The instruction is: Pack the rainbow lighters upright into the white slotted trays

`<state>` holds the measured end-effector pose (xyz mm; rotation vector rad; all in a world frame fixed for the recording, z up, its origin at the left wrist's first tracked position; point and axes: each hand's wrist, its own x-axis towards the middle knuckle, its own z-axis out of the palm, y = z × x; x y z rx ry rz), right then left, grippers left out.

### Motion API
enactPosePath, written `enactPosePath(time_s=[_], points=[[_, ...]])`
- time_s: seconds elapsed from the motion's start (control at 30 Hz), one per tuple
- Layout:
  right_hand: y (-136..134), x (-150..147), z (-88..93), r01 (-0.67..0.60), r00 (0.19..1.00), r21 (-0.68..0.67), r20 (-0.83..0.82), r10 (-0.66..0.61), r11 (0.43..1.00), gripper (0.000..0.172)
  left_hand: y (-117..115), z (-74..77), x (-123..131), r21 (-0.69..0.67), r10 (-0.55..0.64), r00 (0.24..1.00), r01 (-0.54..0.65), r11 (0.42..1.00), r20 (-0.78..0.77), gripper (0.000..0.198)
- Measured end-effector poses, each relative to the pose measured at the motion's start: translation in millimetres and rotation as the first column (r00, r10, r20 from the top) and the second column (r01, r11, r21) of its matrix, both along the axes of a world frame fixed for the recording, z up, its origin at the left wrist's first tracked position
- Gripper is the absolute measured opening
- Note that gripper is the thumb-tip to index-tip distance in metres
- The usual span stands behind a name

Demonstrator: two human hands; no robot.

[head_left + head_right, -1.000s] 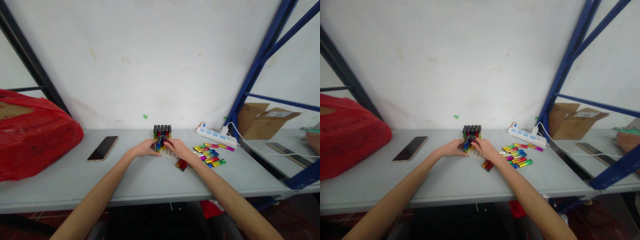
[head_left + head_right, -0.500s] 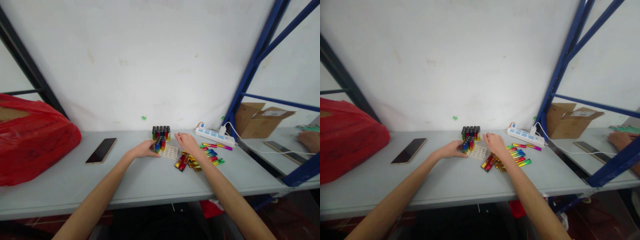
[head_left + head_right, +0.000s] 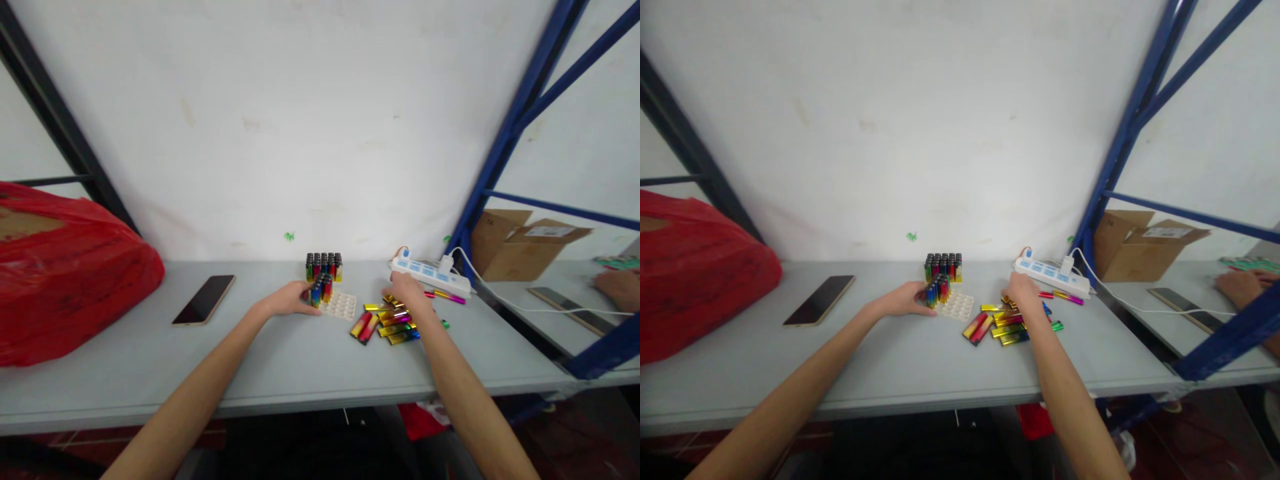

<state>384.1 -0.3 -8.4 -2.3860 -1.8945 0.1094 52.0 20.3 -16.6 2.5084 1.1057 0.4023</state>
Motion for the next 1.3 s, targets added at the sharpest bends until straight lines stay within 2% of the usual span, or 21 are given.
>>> enactPosePath(time_s=[0.1,0.3,0.4,0.47,0.5,0.53,0.6,0.63,0.67,0.7,0.73,0.8,0.93,1.0,1.1,1.17,1.3], points=[[6.2,-6.1,-8.9,-0.103,0.995,0.068,-0.001,0.104,0.992,0.039,-0.1,0.1,0.2,-0.005,0.004,1.000,-0.004,1.000,0.003,0.059],[15.1,-20.5,-17.5,-0.208,0.971,0.162,-0.085,0.224,0.965,0.048,2.1,-2.1,-1.3,-0.013,-0.010,1.000,0.010,1.000,0.006,0.058],[14.9,-28.9,-13.4,-0.239,0.952,0.236,-0.132,0.275,0.942,0.034,1.5,-2.0,-1.5,-0.006,0.003,1.000,-0.003,1.000,0.009,0.058],[12.9,-35.2,-9.6,-0.244,0.904,0.325,-0.266,0.336,0.914,0.025,0.6,-1.3,-1.0,-0.001,0.004,1.000,-0.004,1.000,0.014,0.058],[11.4,-38.8,-7.8,-0.228,0.841,0.361,-0.395,0.370,0.904,0.023,0.3,-0.8,-0.7,-0.002,-0.001,1.000,0.001,1.000,0.018,0.057],[9.5,-42.8,-6.2,-0.207,0.735,0.378,-0.549,0.398,0.902,0.021,0.0,-0.5,-0.4,-0.005,-0.007,1.000,0.008,1.000,0.022,0.057],[5.2,-51.6,-3.7,-0.184,0.424,0.358,-0.811,0.403,0.915,0.019,0.0,0.0,0.0,-0.013,-0.013,1.000,0.014,1.000,0.021,0.057],[3.0,-56.2,-2.8,-0.189,0.275,0.336,-0.884,0.378,0.923,0.020,0.2,0.1,0.2,-0.016,-0.010,1.000,0.010,1.000,0.016,0.057],[1.0,-60.8,-2.1,-0.206,0.162,0.319,-0.921,0.354,0.925,0.023,0.4,0.1,0.2,-0.017,-0.007,1.000,0.007,1.000,0.009,0.057],[-0.8,-65.0,-1.7,-0.227,0.093,0.312,-0.936,0.339,0.923,0.027,0.6,0.0,0.3,-0.015,-0.006,1.000,0.007,1.000,0.003,0.058],[-2.2,-69.0,-1.6,-0.244,0.065,0.310,-0.940,0.334,0.919,0.031,0.8,-0.1,0.3,-0.013,-0.008,1.000,0.008,1.000,0.000,0.058],[-4.0,-75.6,-2.3,-0.260,0.078,0.319,-0.934,0.349,0.911,0.040,1.0,-0.4,0.2,-0.011,-0.013,1.000,0.013,1.000,0.005,0.059],[-5.1,-84.5,-6.8,-0.225,0.197,0.372,-0.888,0.416,0.901,0.048,0.6,-0.6,0.1,-0.021,-0.004,1.000,0.005,1.000,0.012,0.060],[-5.1,-87.2,-9.2,-0.206,0.296,0.423,-0.833,0.468,0.882,0.048,0.3,-0.6,0.0,-0.023,-0.002,1.000,0.002,1.000,0.012,0.060],[-4.3,-89.5,-11.5,-0.190,0.494,0.499,-0.696,0.521,0.846,0.043,0.2,-0.5,-0.1,-0.018,-0.005,1.000,0.005,1.000,0.012,0.060],[-3.3,-90.0,-12.2,-0.189,0.582,0.529,-0.618,0.528,0.827,0.040,0.3,-0.3,0.0,-0.012,-0.014,1.000,0.015,1.000,0.004,0.061],[-3.2,-89.8,-12.7,-0.248,0.628,0.569,-0.522,0.577,0.784,0.041,0.4,-0.3,0.1,-0.005,-0.018,1.000,0.018,1.000,-0.002,0.060]])
